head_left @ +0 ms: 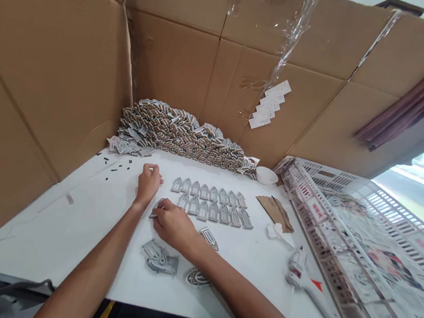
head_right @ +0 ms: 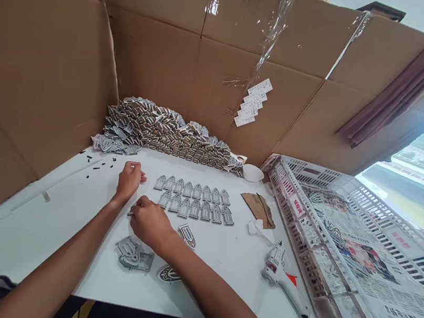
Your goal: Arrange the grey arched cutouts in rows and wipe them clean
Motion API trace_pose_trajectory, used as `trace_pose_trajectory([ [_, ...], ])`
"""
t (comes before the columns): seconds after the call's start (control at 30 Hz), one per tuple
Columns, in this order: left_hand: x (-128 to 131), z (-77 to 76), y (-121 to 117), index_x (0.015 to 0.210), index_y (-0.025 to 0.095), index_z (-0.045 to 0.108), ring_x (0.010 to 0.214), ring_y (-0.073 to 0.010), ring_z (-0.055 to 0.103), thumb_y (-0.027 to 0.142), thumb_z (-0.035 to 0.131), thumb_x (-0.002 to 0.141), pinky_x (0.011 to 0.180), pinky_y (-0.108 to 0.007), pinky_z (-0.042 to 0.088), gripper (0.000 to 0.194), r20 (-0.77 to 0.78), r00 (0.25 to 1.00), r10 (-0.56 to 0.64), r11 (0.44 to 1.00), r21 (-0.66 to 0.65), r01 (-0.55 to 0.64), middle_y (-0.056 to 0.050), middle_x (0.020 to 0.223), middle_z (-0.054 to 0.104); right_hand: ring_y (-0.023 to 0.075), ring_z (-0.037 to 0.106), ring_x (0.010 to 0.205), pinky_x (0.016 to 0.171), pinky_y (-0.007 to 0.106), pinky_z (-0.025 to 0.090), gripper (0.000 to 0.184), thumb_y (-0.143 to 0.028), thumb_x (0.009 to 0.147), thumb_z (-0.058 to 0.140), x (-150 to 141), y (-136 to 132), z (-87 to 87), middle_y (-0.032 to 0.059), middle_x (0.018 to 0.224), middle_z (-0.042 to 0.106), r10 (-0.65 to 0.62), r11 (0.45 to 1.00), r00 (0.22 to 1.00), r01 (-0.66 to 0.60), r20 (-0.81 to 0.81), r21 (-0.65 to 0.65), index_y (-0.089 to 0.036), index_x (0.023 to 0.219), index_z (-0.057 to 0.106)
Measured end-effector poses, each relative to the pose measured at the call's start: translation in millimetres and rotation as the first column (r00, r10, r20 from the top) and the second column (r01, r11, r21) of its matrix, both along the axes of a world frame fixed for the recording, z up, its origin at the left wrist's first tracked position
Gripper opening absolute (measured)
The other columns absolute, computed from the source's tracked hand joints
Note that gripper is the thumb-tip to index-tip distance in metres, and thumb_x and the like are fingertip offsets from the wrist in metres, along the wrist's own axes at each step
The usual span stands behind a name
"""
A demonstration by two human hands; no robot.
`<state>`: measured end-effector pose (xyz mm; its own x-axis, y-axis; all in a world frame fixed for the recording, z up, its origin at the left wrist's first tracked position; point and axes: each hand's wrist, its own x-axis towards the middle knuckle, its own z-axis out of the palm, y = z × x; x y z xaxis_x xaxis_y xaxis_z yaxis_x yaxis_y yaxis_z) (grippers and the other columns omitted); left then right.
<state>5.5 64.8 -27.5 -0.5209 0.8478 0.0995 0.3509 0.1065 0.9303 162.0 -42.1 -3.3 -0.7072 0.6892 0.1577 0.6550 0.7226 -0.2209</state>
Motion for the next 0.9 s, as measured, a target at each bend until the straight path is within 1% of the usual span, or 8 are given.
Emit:
trace_pose_trajectory([
  [0.07,-1,-0.6,1,0.110,0.022,0.050,0.067,-0.0187,0.072,0.044,0.039,0.099,0.071,-0.029,0.056,0.027,0.036,0.999,0.003,1.000,0.009,-0.004,-0.002,0.082,0.069,0.0220,0.069,0.101,0.085,0.032,0.056,0.023,-0.017,0.105,0.057,-2,2,-4.5,0.0091,0.120,0.072,0.014,0.999,0.999,-0.015,0.030,0.049,-0.016,0.116,0.077],
  [0.13,-1,-2.1,1,0.109,0.023,0.050,0.067,-0.0186,0.072,0.044,0.041,0.099,0.072,-0.029,0.056,0.025,0.053,0.999,0.002,1.000,0.021,-0.003,-0.001,0.081,0.069,0.0257,0.066,0.110,0.088,0.035,0.055,0.024,-0.016,0.106,0.055,-3,4,-7.8,0.0097,0.115,0.073,0.022,0.991,0.997,-0.031,0.076,0.128,-0.016,0.117,0.076],
  [0.2,-1,-4.1,2,0.109,0.024,0.051,0.068,-0.0189,0.072,0.043,0.043,0.098,0.072,-0.029,0.055,0.024,0.052,0.999,-0.002,0.999,0.032,0.001,-0.001,0.079,0.069,0.0282,0.063,0.114,0.090,0.038,0.055,0.024,-0.015,0.107,0.054,-3,8,-9.5,0.0107,0.112,0.074,0.013,0.981,0.993,-0.035,0.119,0.190,-0.015,0.117,0.076],
  [0.27,-1,-6.0,1,0.110,0.025,0.052,0.069,-0.0195,0.072,0.043,0.045,0.098,0.073,-0.030,0.054,0.023,0.039,0.999,-0.014,0.999,0.039,0.012,0.000,0.077,0.068,0.0290,0.062,0.115,0.091,0.040,0.054,0.024,-0.016,0.108,0.054,-4,13,-10.4,0.0116,0.111,0.074,-0.009,0.975,0.990,-0.023,0.143,0.220,-0.015,0.115,0.077],
  [0.53,-3,-9.0,1,0.108,0.025,0.054,0.071,-0.0224,0.071,0.044,0.045,0.100,0.075,-0.033,0.053,0.023,-0.043,0.998,-0.046,0.998,0.031,0.047,-0.002,0.077,0.070,0.0288,0.063,0.112,0.089,0.040,0.053,0.022,-0.015,0.107,0.057,-1,24,-15.5,0.0127,0.112,0.076,-0.110,0.970,0.987,0.081,0.116,0.228,-0.015,0.113,0.078],
  [0.77,-4,-10.0,2,0.114,0.023,0.057,0.075,-0.0228,0.072,0.040,0.044,0.101,0.076,-0.033,0.052,0.025,-0.118,0.991,-0.060,0.998,-0.003,0.061,-0.004,0.080,0.072,0.0292,0.063,0.112,0.089,0.040,0.053,0.024,-0.014,0.106,0.057,4,30,-18.8,0.0131,0.111,0.076,-0.125,0.970,0.989,0.105,0.078,0.217,-0.016,0.113,0.080],
  [0.9,-3,-8.4,2,0.110,0.023,0.062,0.080,-0.0230,0.071,0.035,0.047,0.099,0.081,-0.033,0.050,0.022,-0.200,0.975,-0.092,0.996,-0.018,0.091,-0.006,0.087,0.074,0.0290,0.062,0.112,0.089,0.041,0.053,0.024,-0.015,0.105,0.057,7,28,-15.0,0.0118,0.111,0.076,-0.124,0.973,0.991,0.112,0.047,0.203,-0.017,0.112,0.080],
])
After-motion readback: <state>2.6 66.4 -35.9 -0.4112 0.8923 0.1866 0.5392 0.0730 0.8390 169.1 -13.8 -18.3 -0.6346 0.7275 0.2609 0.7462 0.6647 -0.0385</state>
